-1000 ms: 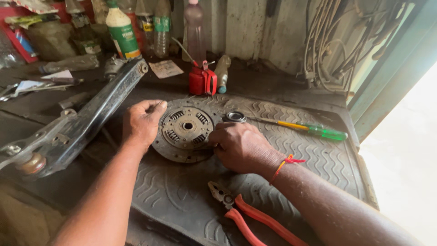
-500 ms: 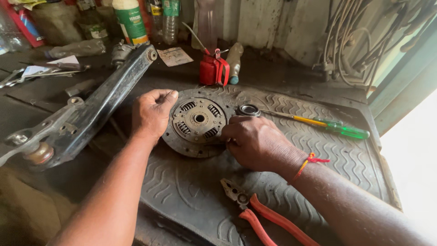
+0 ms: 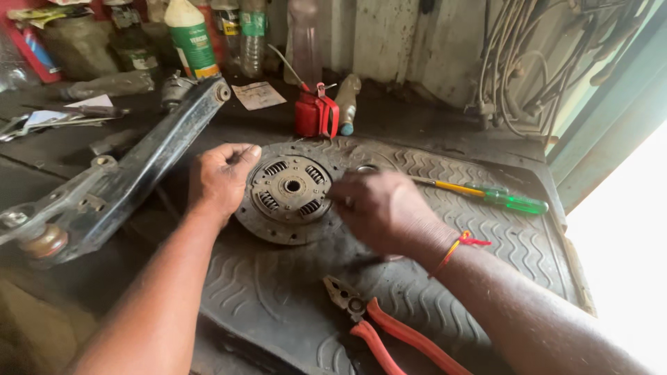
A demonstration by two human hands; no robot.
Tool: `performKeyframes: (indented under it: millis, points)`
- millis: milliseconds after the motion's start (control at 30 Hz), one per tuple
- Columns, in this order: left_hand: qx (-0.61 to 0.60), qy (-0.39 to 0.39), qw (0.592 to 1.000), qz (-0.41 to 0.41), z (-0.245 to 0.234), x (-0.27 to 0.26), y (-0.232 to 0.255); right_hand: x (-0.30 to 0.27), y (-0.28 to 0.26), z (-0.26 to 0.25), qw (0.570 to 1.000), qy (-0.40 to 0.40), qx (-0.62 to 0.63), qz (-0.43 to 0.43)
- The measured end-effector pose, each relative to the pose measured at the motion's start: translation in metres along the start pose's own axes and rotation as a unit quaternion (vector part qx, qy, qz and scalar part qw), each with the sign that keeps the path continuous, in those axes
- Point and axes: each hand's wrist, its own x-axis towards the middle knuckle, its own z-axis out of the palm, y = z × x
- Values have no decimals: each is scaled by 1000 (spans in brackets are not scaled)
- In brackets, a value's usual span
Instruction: The person uses a metal file to scrape and clean the surface of a circular mechanical component, likely a clutch plate, resting on a workbench. They repeatedly file the edges and inner sections of the part while holding it steady with their other hand.
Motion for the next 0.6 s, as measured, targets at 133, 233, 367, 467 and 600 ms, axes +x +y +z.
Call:
performKeyframes:
  millis: [133,233,367,467,600]
  points:
    - [-19,-21,1000,11,2,2,-3,1,5,-12,988,140,22,60]
    - [-59,-33,995,-68,-4,-2,3,4,15,-13,975,206,17,86]
    - [-52,-37,998,-22,-7,-4,11,8,19,-14,963,199,11,181]
    - [-41,-26,998,-35,-6,-4,13,8,20,-16,952,234,95,171]
    - [-28,-28,998,-40,-10,-2,12,6,23,-21,906,237,302,179]
